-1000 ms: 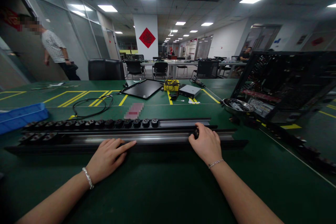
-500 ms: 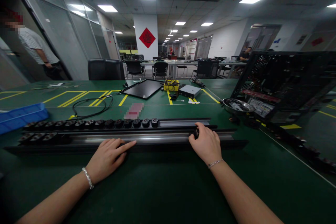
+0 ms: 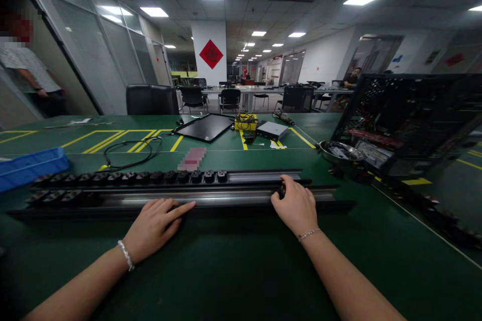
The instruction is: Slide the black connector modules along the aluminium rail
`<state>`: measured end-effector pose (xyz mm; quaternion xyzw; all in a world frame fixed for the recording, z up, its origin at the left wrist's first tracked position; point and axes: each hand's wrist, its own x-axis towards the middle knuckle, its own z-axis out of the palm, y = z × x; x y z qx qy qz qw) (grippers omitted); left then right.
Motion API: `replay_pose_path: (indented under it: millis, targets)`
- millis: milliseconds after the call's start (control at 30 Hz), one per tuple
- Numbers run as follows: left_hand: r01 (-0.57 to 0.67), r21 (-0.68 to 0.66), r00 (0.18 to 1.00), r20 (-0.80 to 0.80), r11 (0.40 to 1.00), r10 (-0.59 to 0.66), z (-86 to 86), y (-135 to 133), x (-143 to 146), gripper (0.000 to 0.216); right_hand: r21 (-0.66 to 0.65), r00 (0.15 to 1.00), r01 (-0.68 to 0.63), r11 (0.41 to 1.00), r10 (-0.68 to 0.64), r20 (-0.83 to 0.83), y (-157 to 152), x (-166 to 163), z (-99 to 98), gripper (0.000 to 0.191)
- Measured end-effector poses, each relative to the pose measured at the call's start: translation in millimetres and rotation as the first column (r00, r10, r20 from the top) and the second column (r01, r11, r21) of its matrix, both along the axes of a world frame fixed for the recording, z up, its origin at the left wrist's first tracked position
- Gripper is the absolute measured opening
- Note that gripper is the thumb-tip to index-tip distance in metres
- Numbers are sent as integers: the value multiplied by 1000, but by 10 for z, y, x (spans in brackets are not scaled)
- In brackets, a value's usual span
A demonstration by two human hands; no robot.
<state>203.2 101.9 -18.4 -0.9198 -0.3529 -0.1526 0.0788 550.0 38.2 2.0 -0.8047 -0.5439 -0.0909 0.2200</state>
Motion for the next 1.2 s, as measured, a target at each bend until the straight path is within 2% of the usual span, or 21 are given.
replay_pose_path:
  millis: [1200]
  targets:
    - [13, 28, 1000, 25, 1000, -14, -5, 0, 2, 51, 27, 1000, 1, 1000, 0, -26, 1, 14, -14, 41]
